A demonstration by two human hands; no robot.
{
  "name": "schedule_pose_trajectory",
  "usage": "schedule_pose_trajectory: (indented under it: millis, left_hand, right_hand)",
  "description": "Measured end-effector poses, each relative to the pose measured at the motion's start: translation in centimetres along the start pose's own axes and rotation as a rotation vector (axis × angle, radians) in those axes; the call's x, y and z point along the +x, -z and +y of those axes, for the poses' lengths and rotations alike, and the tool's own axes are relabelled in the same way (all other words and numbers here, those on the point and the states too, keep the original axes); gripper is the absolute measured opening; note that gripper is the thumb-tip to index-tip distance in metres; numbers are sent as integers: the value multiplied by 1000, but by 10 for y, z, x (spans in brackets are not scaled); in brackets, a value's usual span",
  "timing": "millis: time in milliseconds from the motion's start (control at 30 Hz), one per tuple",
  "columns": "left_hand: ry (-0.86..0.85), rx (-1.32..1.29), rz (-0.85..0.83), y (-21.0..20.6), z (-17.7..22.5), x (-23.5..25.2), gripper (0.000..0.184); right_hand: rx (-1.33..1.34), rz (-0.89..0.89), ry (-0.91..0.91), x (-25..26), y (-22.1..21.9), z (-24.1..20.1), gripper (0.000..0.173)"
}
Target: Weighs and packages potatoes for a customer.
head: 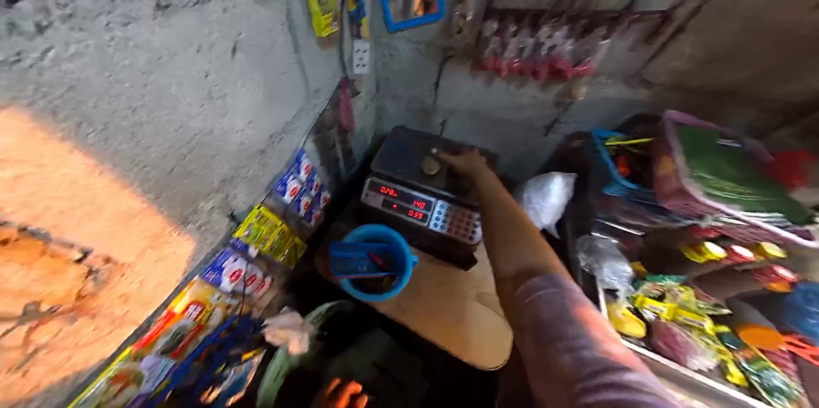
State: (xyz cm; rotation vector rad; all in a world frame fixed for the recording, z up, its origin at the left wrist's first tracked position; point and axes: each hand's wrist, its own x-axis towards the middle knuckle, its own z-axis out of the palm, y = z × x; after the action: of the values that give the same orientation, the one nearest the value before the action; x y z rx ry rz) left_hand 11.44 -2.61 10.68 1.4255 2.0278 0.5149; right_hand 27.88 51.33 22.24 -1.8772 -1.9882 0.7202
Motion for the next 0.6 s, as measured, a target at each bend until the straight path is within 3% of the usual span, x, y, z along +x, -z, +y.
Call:
schedule_pose_trajectory:
  millis: [33,100,233,433,500,600]
  left_hand:
    - [-87,4,114,-15,-13,-5,28]
    - [-174,60,183,-33,-27,-7,28]
    - [-265,129,102,-34,-16,8,30]
    - [-397,58,259,14,35,34,24]
    - [-411,18,167,42,49,41,27]
    - [-183,98,-150,67,42,62,33]
  right_hand:
    - [-60,-21,-2,1,-5,-5,115]
    - [-136,-21,-8,-2,-16,-15,121]
    - [-135,4,-70,-12,-24,-38,130]
    - [-145,20,-71,-25,-24,-52,110]
    - [-168,18,-54,-25,-22,-52,100]
    - [-158,7,-38,-18,-20,-44,95]
